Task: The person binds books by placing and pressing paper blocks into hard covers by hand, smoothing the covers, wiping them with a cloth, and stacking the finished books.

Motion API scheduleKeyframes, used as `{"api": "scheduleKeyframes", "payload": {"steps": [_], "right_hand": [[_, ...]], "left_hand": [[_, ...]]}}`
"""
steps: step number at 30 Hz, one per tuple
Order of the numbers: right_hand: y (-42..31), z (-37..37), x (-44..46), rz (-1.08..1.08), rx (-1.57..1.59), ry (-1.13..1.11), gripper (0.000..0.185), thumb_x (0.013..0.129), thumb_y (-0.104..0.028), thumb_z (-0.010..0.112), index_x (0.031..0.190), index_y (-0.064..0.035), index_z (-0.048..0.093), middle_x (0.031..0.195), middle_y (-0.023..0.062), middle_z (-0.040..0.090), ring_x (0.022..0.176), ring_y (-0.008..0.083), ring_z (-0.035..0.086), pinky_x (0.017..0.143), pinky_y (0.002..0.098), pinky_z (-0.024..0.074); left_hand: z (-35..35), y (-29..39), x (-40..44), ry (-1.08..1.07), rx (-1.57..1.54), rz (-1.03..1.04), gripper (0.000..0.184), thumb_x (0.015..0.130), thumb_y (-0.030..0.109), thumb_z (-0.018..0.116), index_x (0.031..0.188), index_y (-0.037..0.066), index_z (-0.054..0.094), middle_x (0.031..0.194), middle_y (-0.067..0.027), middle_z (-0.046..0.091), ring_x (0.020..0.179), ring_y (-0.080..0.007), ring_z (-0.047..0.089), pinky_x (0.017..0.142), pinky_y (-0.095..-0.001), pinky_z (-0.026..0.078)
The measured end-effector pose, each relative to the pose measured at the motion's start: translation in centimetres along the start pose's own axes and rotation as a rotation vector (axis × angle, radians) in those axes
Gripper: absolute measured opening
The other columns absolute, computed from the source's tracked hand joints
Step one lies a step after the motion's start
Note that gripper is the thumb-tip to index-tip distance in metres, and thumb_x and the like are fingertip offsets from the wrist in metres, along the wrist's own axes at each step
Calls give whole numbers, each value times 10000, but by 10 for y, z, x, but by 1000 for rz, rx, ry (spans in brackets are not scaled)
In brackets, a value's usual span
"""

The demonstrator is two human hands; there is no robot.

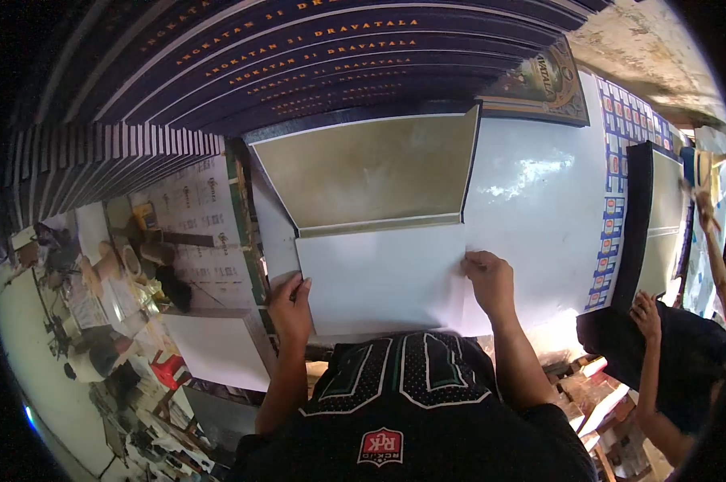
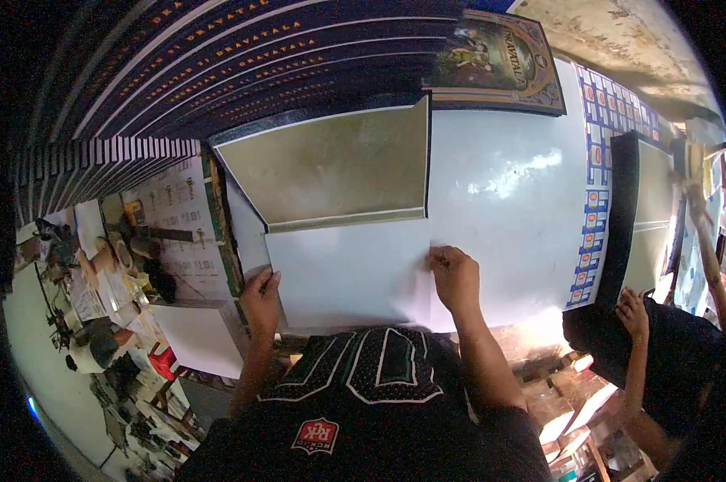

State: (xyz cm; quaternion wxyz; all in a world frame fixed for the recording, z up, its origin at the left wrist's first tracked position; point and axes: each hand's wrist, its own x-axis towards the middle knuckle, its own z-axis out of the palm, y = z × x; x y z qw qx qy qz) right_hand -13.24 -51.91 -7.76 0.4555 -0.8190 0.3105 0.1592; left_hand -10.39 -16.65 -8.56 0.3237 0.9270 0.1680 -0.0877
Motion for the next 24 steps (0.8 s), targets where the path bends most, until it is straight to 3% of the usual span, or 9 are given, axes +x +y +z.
{"api": "scheduleKeyframes", "payload": {"steps": [2,5,9,15,19,22,24], "right_hand": [[4,-1,1,-20,-38,-6,189,846,-145,673,968,-7,716,884,161,714,799,271,703,752,350,542],[7,1,1,14,38,12,205,838,-154,681,966,2,715,869,166,715,793,280,702,753,352,543],[16,4,6,17,76,27,217,819,-142,694,969,13,715,817,173,713,767,267,706,727,342,544],[15,-13,13,14,248,-80,226,767,-132,736,921,31,703,795,161,712,705,244,703,681,329,547],[45,1,23,-103,302,-54,234,727,-122,765,889,32,698,786,161,709,695,227,703,672,324,545],[34,-8,19,-100,270,-50,240,701,-117,780,884,17,704,786,153,710,699,229,703,674,327,545],[33,-11,17,-120,214,-48,236,686,-123,790,870,1,709,793,137,714,717,232,704,681,335,546]], "left_hand": [[2,-1,-1,3,-43,-16,225,836,109,725,1001,-39,692,943,-174,701,860,-257,681,819,-335,525],[6,-2,-3,15,-93,-12,238,841,98,721,1031,-40,681,937,-171,707,840,-242,684,808,-325,526],[8,-22,1,-12,-62,47,261,863,122,715,1058,-33,638,952,-150,701,836,-185,665,749,-313,529],[5,-21,7,-24,-51,11,340,802,193,777,1037,-20,653,840,-135,701,725,-189,648,707,-327,517],[4,-51,20,-34,79,183,317,817,175,765,1043,-15,650,838,-119,700,718,-159,636,685,-311,517],[6,-44,23,-85,-99,140,305,827,161,758,1048,-17,644,838,-94,693,721,-145,627,651,-279,508],[9,-49,27,-132,-253,6,407,827,178,772,1125,-41,601,892,-75,675,758,-137,622,658,-265,512]]}}
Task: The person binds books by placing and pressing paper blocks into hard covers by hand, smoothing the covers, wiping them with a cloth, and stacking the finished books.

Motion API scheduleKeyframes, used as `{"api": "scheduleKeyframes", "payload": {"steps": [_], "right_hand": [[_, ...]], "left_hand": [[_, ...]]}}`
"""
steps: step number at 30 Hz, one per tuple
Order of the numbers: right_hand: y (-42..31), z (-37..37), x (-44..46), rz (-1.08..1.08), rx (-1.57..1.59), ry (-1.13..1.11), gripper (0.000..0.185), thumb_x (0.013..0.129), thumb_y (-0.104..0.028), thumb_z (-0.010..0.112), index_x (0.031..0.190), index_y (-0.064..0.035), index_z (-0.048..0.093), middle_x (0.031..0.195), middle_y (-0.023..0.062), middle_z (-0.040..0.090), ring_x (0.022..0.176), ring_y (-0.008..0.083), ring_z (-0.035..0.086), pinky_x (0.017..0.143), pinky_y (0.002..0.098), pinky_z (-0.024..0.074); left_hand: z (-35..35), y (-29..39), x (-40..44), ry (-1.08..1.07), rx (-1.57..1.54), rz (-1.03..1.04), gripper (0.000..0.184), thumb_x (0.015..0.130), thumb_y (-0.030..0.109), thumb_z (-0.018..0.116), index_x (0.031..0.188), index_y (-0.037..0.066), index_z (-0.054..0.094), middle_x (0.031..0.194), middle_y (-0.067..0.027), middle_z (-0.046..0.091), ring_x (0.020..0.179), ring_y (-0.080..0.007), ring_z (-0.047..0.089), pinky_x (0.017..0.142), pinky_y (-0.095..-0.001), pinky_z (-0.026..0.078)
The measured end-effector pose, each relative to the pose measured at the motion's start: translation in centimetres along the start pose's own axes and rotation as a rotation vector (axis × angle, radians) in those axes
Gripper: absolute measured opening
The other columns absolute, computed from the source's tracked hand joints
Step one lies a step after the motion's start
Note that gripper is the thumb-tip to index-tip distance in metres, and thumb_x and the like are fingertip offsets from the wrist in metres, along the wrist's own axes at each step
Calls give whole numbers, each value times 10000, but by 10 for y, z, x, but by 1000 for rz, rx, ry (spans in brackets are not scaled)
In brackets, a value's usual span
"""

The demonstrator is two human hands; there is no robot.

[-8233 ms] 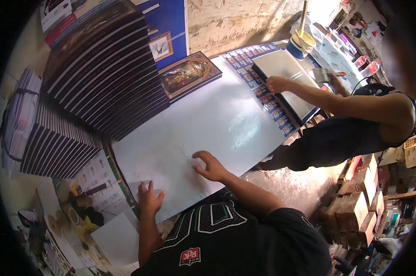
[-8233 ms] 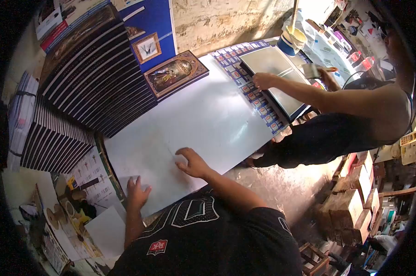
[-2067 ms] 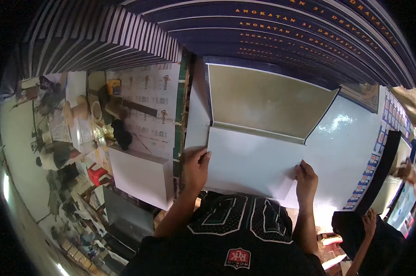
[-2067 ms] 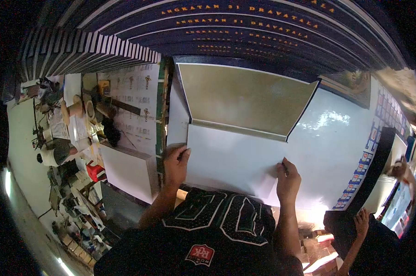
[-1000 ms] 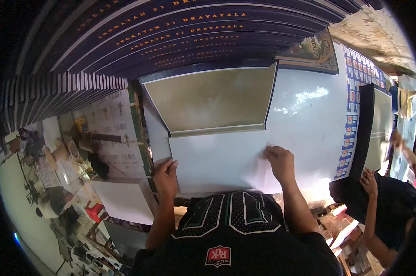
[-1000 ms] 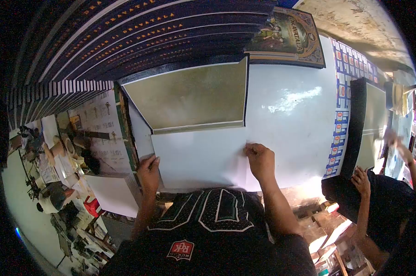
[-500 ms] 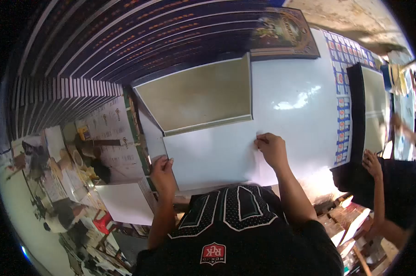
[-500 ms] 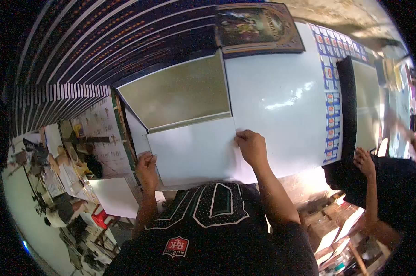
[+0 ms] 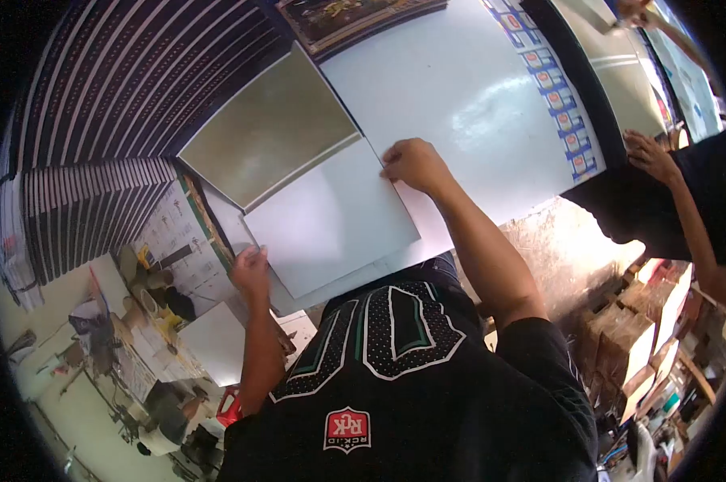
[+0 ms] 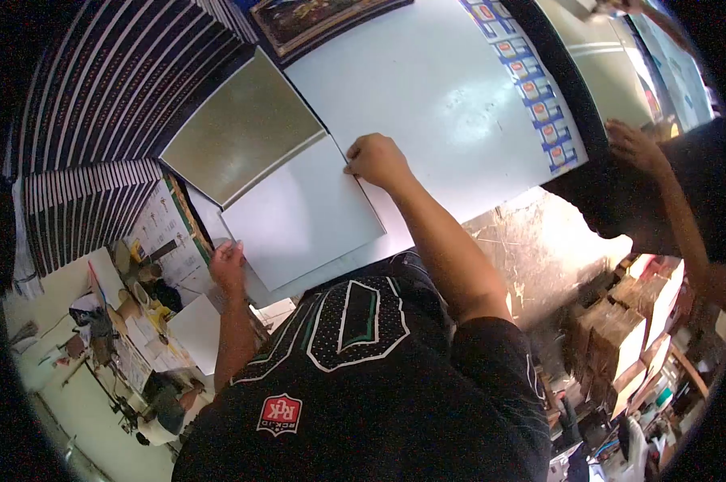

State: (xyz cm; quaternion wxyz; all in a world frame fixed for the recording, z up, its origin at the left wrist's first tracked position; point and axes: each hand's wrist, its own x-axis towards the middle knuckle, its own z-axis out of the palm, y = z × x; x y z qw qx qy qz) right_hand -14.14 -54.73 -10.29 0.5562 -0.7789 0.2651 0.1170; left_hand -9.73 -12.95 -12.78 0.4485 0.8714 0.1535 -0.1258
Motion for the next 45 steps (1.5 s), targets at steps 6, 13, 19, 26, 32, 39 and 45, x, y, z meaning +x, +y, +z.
{"api": "scheduleKeyframes", "payload": {"steps": [6,13,19,26,32,39,45], "right_hand": [[5,5,5,-13,-45,29,169,672,-128,790,797,-36,721,761,102,715,723,246,695,688,348,543],[1,5,-5,-102,-107,58,192,720,-53,747,871,56,701,771,150,711,674,212,705,657,311,547],[4,14,-5,-160,-309,173,223,696,-136,772,858,5,711,780,155,708,715,294,697,706,371,548],[9,19,-8,-165,-280,258,230,688,-150,782,873,-30,718,831,141,713,797,313,685,750,386,539],[10,21,-8,-214,-268,268,243,685,-144,781,886,-24,716,839,149,706,789,330,677,746,388,537],[23,16,6,-295,-249,157,172,683,-201,687,652,-32,687,636,141,665,582,277,640,621,397,523],[1,15,-2,-125,-229,51,162,792,-140,684,810,21,692,664,70,656,576,116,585,581,263,496]], "left_hand": [[-3,-12,9,-31,-57,14,378,844,163,755,1129,-30,600,902,-56,667,737,-116,604,649,-253,506],[0,-9,10,-24,-96,18,379,847,172,756,1126,-31,599,900,-36,654,741,-109,593,654,-257,512],[-2,-15,19,-39,-60,66,368,853,169,750,1119,-35,600,883,-27,641,713,-104,574,638,-251,501],[5,3,-5,91,181,288,493,810,148,759,1223,-43,568,864,-142,681,721,-176,630,675,-289,503],[1,1,0,15,117,271,550,838,104,729,1307,-43,482,860,-126,695,714,-143,632,678,-270,533],[-3,10,-7,-75,67,207,606,786,128,766,1324,12,514,974,-146,726,828,-192,685,775,-323,526],[-18,27,-23,-7,186,331,571,764,162,778,1279,69,549,926,-162,716,870,-315,697,777,-399,544]]}}
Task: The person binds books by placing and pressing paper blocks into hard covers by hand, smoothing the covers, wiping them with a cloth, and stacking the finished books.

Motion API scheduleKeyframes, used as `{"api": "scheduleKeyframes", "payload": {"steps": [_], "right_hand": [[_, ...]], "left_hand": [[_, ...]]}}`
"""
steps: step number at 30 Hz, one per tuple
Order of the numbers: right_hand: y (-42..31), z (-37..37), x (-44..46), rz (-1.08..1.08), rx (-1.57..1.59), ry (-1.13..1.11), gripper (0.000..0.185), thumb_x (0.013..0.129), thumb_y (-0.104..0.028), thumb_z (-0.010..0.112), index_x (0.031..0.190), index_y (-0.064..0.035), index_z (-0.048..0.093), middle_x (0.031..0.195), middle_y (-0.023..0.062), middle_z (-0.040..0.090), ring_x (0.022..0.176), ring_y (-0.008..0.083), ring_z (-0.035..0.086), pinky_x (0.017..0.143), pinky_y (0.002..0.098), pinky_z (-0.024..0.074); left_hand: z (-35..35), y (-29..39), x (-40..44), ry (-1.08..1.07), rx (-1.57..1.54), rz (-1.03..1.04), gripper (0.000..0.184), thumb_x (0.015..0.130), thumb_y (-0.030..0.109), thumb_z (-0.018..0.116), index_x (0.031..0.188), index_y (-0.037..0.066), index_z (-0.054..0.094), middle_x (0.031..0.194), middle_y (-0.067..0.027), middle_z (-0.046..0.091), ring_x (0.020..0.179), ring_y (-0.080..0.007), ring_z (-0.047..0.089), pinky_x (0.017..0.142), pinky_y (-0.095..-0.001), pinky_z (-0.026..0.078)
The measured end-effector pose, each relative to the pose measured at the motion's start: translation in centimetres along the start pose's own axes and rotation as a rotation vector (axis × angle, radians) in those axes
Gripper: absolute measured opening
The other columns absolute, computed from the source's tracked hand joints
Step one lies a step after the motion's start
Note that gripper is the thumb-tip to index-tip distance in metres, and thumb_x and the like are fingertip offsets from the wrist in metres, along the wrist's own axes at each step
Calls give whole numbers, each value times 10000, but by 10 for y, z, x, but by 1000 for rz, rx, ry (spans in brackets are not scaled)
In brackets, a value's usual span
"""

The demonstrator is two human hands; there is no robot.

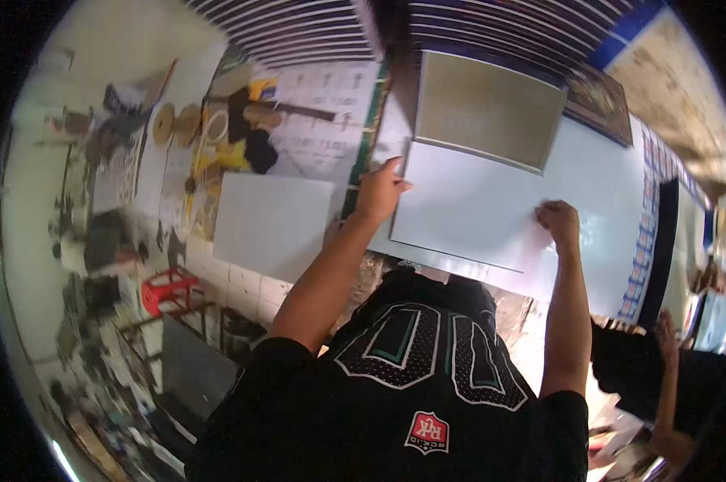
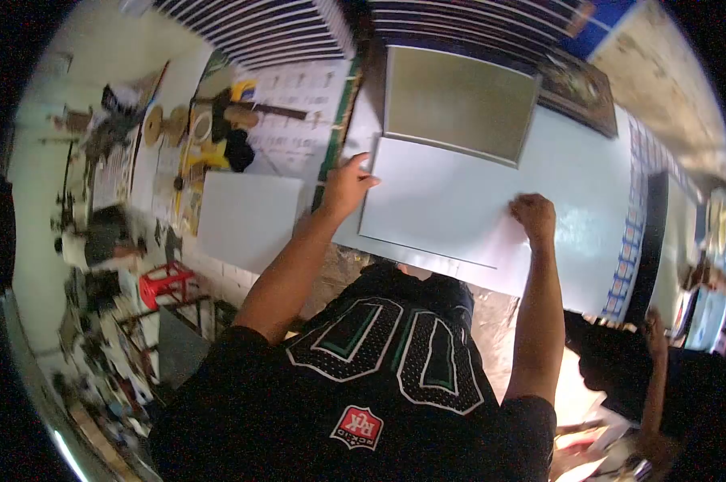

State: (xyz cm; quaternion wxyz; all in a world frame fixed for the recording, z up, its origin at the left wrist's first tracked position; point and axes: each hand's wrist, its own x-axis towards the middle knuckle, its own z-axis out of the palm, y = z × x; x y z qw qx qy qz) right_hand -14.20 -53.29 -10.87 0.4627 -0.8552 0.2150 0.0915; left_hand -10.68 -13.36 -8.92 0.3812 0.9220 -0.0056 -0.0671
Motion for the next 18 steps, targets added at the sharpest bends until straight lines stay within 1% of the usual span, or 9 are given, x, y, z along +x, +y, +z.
{"api": "scheduleKeyframes", "payload": {"steps": [1,3,5,6,11,13,14,16,18], "right_hand": [[-15,3,-10,53,163,31,126,802,-96,671,804,29,676,663,58,635,571,116,562,567,243,480],[-9,-3,1,79,93,-88,122,807,-85,670,842,32,670,694,59,640,601,113,571,576,247,483],[-12,-3,1,97,60,-113,153,827,-96,683,896,39,663,723,58,642,629,116,587,599,246,497],[-14,-3,2,128,57,-117,189,847,-108,696,951,46,656,752,57,644,658,119,602,621,244,511],[-16,-3,7,219,76,-107,162,849,-85,653,975,17,648,783,66,656,672,142,626,654,267,544],[-13,-5,11,274,118,-133,183,857,-127,703,984,-10,641,790,31,649,673,105,613,669,242,542],[-10,-6,13,272,111,-134,183,857,-127,703,984,-10,641,790,31,649,673,105,613,669,242,542],[-7,-7,16,277,121,-164,186,866,-109,677,1004,10,644,778,55,655,655,139,624,645,262,547],[-4,-8,17,272,103,-169,190,865,-113,682,1005,9,645,779,54,656,652,140,624,644,262,548]], "left_hand": [[-5,5,-3,-5,-37,-23,573,763,167,778,1278,70,548,917,-160,713,867,-320,695,785,-402,542],[6,-6,1,14,-32,0,565,770,173,770,1276,69,543,897,-167,707,864,-333,689,778,-415,539],[6,-9,3,8,-4,7,602,760,181,779,1295,61,533,889,-167,711,817,-311,699,744,-411,547],[4,-8,2,4,-22,20,541,782,161,749,1269,43,546,862,-164,708,809,-314,696,729,-423,545],[10,-12,-1,51,-25,63,409,856,121,644,1240,17,552,829,-166,700,803,-328,693,710,-429,542],[6,-10,-2,47,-60,50,365,870,117,607,1220,18,565,827,-189,694,792,-339,690,715,-441,540],[1,-5,-3,19,9,26,340,882,113,572,1209,18,572,825,-204,689,786,-345,689,722,-457,537],[6,-9,-2,39,-16,35,353,875,117,591,1213,20,567,824,-204,689,793,-352,687,721,-462,536],[12,-11,1,59,-40,54,367,867,120,609,1218,22,563,823,-204,688,800,-360,685,720,-466,535]]}}
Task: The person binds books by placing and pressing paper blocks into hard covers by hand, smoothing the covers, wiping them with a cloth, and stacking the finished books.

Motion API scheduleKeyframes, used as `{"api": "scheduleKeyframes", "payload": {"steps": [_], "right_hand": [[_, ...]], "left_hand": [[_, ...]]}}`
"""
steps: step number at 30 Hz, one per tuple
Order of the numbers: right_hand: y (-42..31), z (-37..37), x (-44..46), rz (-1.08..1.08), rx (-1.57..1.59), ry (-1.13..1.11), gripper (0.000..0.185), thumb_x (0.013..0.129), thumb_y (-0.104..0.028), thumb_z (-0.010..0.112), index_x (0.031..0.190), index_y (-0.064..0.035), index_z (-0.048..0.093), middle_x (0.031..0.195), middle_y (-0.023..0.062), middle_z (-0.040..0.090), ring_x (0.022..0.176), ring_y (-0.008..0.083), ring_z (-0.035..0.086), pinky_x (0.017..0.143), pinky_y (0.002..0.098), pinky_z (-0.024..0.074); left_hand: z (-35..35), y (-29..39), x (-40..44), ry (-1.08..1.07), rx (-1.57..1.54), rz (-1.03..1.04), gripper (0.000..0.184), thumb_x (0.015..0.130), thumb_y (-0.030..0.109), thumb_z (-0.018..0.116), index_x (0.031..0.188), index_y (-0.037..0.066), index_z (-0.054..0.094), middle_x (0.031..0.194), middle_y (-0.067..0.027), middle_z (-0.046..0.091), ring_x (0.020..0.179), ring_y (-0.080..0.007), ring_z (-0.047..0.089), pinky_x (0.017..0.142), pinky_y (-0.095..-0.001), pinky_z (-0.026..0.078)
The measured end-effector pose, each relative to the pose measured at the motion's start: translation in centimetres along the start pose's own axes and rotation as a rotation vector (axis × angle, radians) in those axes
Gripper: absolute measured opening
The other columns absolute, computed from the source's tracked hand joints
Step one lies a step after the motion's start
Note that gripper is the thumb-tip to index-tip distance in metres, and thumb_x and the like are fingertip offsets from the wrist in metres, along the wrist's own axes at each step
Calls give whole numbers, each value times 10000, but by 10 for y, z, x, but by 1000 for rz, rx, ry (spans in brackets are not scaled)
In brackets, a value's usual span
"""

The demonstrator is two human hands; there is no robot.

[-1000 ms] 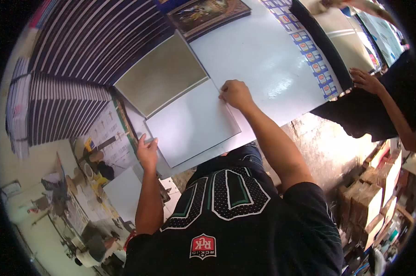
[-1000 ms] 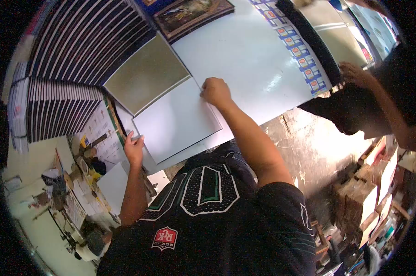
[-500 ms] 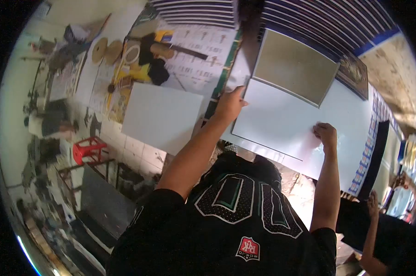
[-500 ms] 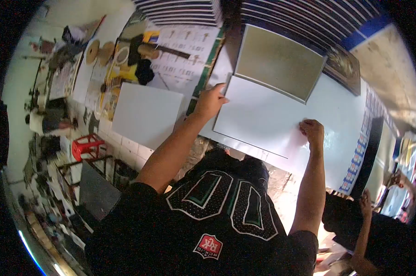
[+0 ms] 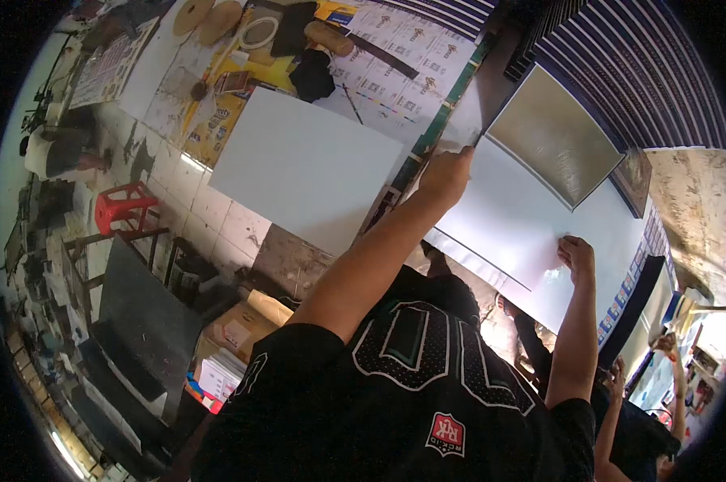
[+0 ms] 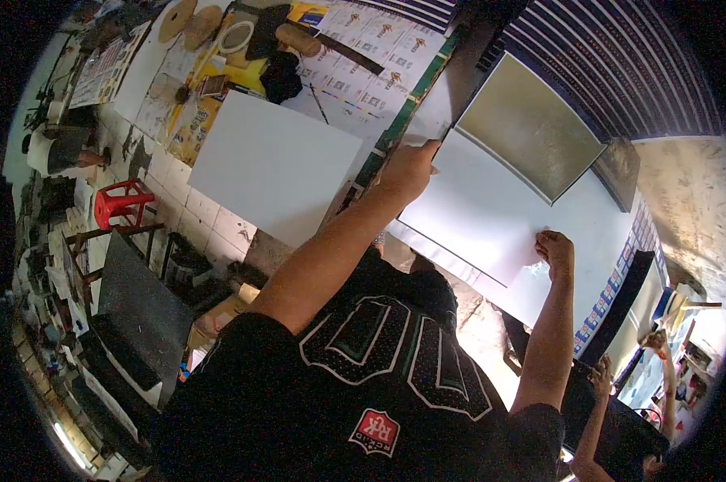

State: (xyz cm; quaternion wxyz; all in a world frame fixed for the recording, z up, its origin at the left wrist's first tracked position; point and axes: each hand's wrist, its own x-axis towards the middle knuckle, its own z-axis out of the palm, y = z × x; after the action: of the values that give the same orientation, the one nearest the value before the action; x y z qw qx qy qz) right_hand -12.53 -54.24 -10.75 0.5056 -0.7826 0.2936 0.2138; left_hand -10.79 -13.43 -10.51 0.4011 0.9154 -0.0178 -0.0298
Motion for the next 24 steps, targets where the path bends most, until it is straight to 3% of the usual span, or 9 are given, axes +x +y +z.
{"api": "scheduleKeyframes", "payload": {"steps": [9,11,13,15,17,19,21,23,24], "right_hand": [[-1,8,-7,-29,41,79,163,838,-114,698,936,12,667,753,45,651,629,107,610,629,235,532],[10,7,1,-86,7,63,118,818,-113,681,820,5,679,674,34,619,587,129,596,606,250,521],[22,5,6,-256,-128,113,110,804,-82,662,744,10,664,631,47,620,547,141,584,570,274,507],[18,18,-9,-310,9,220,96,800,-60,652,830,31,651,619,68,632,507,169,570,534,318,497],[29,22,-11,-358,22,312,261,828,-133,684,1029,26,633,831,142,675,645,199,626,601,316,507],[3,30,-43,-454,-305,544,353,815,-175,687,1114,-5,603,1069,180,645,887,271,643,758,380,517],[-1,46,-41,-541,-614,466,345,809,-148,646,1130,-29,603,1233,160,573,1123,319,555,926,428,458],[3,72,-39,-911,-479,430,348,871,-149,513,1193,-45,595,1298,165,538,1250,333,470,1046,468,375],[2,78,-38,-946,-531,396,364,863,-169,525,1198,-46,594,1324,167,518,1276,329,446,1065,487,349]], "left_hand": [[1,1,3,-63,119,-34,403,838,106,660,1226,59,562,852,-215,684,817,-360,687,728,-457,534],[16,-13,5,35,49,1,416,826,108,683,1221,60,563,843,-195,689,807,-350,688,726,-446,536],[6,-4,4,-30,120,-9,457,824,108,698,1254,69,552,843,-170,696,784,-334,689,737,-435,539],[9,-3,3,-38,122,-114,504,825,130,712,1295,75,538,891,-150,702,817,-313,685,769,-430,537],[1,40,-8,61,493,-112,544,816,117,722,1322,70,529,1087,-155,669,992,-281,652,845,-405,520],[13,64,-8,-73,627,-83,524,816,124,695,1315,93,538,1344,-136,515,1205,-330,521,902,-441,483],[52,79,-16,-69,502,325,556,845,159,669,1370,97,497,1403,-143,461,1299,-326,432,1045,-511,359],[94,105,-14,-106,573,436,540,899,235,601,1398,79,466,1478,-167,389,1362,-358,365,1089,-560,283],[109,107,-12,-164,627,419,553,940,290,535,1431,66,412,1518,-187,310,1402,-370,287,1110,-573,226]]}}
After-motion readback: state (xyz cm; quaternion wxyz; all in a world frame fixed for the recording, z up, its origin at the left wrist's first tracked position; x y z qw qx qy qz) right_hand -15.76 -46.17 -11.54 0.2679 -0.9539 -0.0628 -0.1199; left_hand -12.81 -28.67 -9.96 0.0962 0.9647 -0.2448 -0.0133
